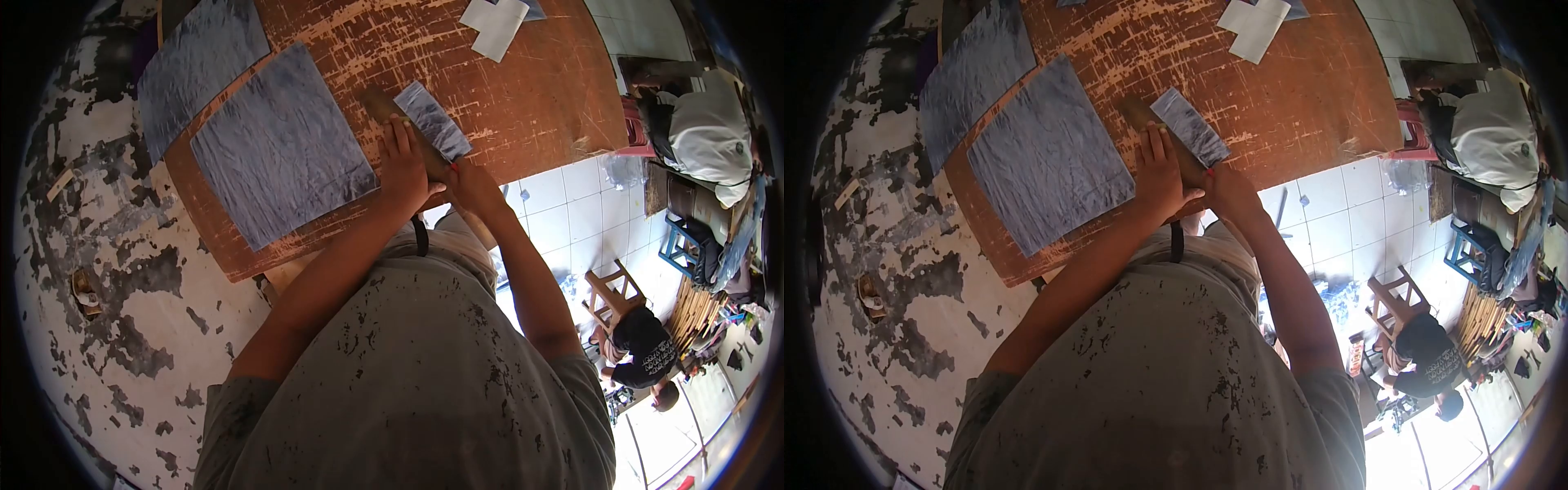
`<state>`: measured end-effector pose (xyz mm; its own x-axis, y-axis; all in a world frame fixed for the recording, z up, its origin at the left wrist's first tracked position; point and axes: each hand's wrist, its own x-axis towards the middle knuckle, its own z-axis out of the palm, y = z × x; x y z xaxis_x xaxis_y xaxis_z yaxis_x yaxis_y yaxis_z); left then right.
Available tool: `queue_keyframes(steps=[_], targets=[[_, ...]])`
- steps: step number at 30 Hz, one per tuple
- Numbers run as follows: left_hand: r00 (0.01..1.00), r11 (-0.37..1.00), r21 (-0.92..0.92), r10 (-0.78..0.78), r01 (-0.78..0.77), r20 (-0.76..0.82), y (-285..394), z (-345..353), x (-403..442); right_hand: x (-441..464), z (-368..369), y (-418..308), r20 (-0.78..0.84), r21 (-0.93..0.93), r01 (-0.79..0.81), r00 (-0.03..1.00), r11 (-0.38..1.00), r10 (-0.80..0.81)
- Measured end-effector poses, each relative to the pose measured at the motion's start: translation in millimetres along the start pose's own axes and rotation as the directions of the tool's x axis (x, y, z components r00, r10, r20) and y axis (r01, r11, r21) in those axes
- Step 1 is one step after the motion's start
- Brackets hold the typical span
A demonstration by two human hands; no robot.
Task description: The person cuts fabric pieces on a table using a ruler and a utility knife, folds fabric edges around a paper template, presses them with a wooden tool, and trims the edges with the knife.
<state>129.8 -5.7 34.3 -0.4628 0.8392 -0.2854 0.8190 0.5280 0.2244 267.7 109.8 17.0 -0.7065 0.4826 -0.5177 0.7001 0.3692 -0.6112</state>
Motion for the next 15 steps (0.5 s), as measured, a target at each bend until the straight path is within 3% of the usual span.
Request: queue_keyframes(steps=[4, 6, 10, 12, 15], targets=[[1.000, 0.999, 0.046, -0.013, 0.012, 0.016, 0, 4, 2, 1, 2, -14, -0.011, 0.006, -0.049, 0.999, 0.999, 0.049], [0.999, 0.997, 0.073, -0.016, 0.014, 0.032, 3, 2, -1, -4, -7, -32, 0.117, -0.339, 0.055, 0.993, 0.939, -0.015], [0.994, 0.993, 0.104, -0.058, 0.048, 0.093, 8, -7, 4, 14, -9, -23, 0.200, -0.374, 0.029, 0.979, 0.927, 0.050], [0.993, 0.991, 0.118, -0.074, 0.063, 0.091, 8, -7, 3, 21, -2, -9, 0.342, -0.342, 0.132, 0.940, 0.930, -0.008], [0.989, 0.990, 0.118, -0.085, 0.071, 0.124, 9, -9, 3, 14, 0, -4, 0.299, -0.373, 0.129, 0.954, 0.919, -0.012]])
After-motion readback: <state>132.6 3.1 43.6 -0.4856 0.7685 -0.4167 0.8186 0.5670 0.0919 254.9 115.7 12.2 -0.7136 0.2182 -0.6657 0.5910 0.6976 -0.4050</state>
